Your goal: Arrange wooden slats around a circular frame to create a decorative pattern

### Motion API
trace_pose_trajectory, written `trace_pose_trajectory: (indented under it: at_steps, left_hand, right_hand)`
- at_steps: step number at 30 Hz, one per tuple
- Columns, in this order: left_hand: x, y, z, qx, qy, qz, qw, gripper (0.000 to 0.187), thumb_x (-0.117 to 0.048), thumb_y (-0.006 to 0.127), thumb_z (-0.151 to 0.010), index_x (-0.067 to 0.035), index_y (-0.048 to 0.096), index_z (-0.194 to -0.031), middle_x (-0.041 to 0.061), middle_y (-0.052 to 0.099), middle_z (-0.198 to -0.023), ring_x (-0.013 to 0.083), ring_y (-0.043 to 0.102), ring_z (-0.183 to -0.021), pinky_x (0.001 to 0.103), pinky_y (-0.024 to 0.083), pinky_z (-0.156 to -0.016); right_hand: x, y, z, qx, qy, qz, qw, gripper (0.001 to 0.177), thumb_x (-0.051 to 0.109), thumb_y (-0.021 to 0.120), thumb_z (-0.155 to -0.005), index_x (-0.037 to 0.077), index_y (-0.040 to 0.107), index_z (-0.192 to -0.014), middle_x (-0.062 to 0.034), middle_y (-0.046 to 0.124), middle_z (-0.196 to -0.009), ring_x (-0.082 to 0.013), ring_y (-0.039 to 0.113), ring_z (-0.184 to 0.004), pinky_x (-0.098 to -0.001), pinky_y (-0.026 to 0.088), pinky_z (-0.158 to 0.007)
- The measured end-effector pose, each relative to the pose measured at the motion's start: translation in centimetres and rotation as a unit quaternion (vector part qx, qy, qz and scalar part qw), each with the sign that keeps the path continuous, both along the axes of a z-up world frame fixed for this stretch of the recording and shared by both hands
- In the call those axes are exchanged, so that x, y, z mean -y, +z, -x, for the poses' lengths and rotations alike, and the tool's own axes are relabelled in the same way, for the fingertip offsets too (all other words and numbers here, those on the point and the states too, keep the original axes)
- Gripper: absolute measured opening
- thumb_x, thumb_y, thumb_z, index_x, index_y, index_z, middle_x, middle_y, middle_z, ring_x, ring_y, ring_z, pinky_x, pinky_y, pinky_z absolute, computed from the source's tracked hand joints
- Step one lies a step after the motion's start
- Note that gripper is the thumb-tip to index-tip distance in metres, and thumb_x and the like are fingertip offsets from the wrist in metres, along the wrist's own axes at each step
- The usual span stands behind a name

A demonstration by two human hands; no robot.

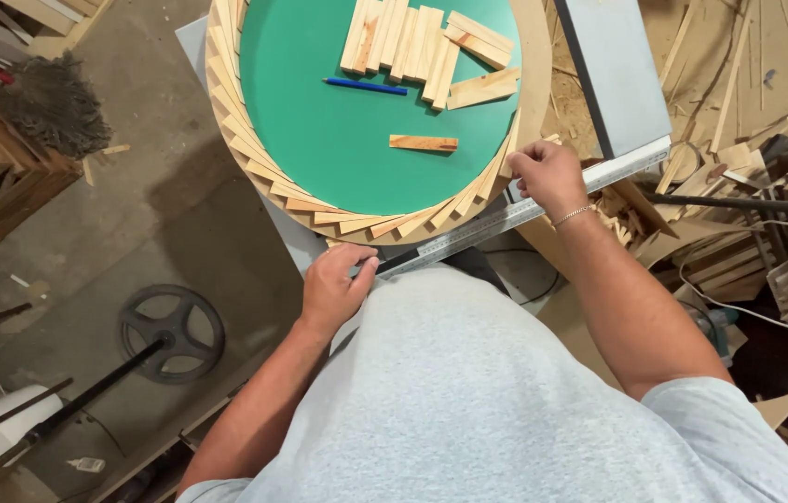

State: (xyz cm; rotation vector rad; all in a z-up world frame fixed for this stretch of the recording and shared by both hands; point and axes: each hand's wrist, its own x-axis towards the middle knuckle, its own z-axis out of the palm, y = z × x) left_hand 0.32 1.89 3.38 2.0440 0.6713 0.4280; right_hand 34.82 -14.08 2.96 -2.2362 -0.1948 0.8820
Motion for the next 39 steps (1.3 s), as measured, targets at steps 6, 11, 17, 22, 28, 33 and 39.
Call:
trace_pose_trajectory:
  at_steps: [6, 11, 17, 22, 28, 33, 39]
  left_hand:
    - [0.2, 0.0, 0.6, -0.011, 0.001, 0.005, 1.000, 0.010, -0.018, 0.074, -0.091, -0.020, 0.079, -0.099, 0.002, 0.075, -0.082, 0.0252, 0.073, -0.077, 0.038, 0.058, -0.075]
    - [0.4, -0.7, 1.0, -0.009, 0.004, 0.002, 1.000, 0.009, -0.019, 0.075, -0.091, -0.020, 0.079, -0.099, 0.003, 0.075, -0.082, 0.0256, 0.073, -0.078, 0.038, 0.058, -0.075]
    - [0.7, 1.9, 0.2, -0.032, -0.012, -0.005, 0.999, 0.012, -0.016, 0.065, -0.093, -0.010, 0.076, -0.092, 0.000, 0.076, -0.089, 0.0203, 0.070, -0.081, 0.036, 0.054, -0.073]
    - [0.6, 2.1, 0.3, -0.027, -0.006, -0.007, 1.000, 0.013, -0.015, 0.065, -0.092, -0.008, 0.076, -0.094, 0.003, 0.077, -0.091, 0.0217, 0.071, -0.083, 0.038, 0.054, -0.074]
    - [0.7, 1.1, 1.2, -0.033, -0.006, -0.022, 0.999, 0.014, -0.018, 0.065, -0.094, -0.011, 0.076, -0.096, 0.001, 0.077, -0.092, 0.0209, 0.071, -0.085, 0.036, 0.053, -0.072]
    - [1.1, 1.2, 1.1, -0.038, -0.007, -0.018, 0.999, 0.011, -0.017, 0.066, -0.093, -0.011, 0.076, -0.095, 0.001, 0.076, -0.090, 0.0213, 0.070, -0.083, 0.037, 0.053, -0.076]
    - [0.8, 1.9, 0.7, -0.020, -0.001, -0.017, 1.000, 0.009, -0.013, 0.067, -0.092, -0.009, 0.075, -0.094, 0.003, 0.076, -0.088, 0.0218, 0.070, -0.080, 0.037, 0.053, -0.072]
  right_hand:
    - [0.2, -0.9, -0.4, 0.017, 0.030, -0.007, 0.999, 0.025, 0.027, 0.074, -0.087, 0.004, 0.074, -0.098, -0.0107, 0.071, -0.073, -0.0121, 0.065, -0.053, -0.0247, 0.059, -0.050]
    - [-1.4, 1.7, -1.7, 0.203, 0.148, 0.027, 0.968, 0.025, 0.029, 0.071, -0.095, 0.009, 0.078, -0.109, -0.0138, 0.072, -0.087, -0.0275, 0.068, -0.078, -0.0403, 0.055, -0.070]
    - [-5.4, -0.3, -5.6, 0.521, 0.411, -0.002, 0.748, 0.023, 0.016, 0.079, -0.090, 0.011, 0.077, -0.113, -0.0093, 0.069, -0.106, -0.0287, 0.063, -0.092, -0.0406, 0.052, -0.079]
    - [-7.7, -1.6, -6.4, 0.556, 0.498, 0.091, 0.659, 0.018, 0.028, 0.081, -0.088, 0.016, 0.068, -0.094, -0.0011, 0.064, -0.086, -0.0253, 0.059, -0.081, -0.0375, 0.048, -0.065]
    - [-8.1, -1.1, -6.9, 0.569, 0.534, 0.079, 0.620, 0.010, 0.016, 0.061, -0.095, 0.016, 0.063, -0.084, -0.0015, 0.063, -0.082, -0.0246, 0.059, -0.075, -0.0365, 0.045, -0.064]
    - [-6.7, 0.8, -6.4, 0.496, 0.415, 0.008, 0.763, 0.017, 0.022, 0.084, -0.093, 0.010, 0.072, -0.097, -0.0069, 0.069, -0.091, -0.0268, 0.063, -0.083, -0.0399, 0.053, -0.070]
    - [-5.5, 6.9, -2.0, 0.146, 0.142, 0.128, 0.971, 0.023, 0.034, 0.074, -0.100, 0.015, 0.061, -0.097, -0.0024, 0.068, -0.092, -0.0159, 0.061, -0.082, -0.0339, 0.050, -0.069]
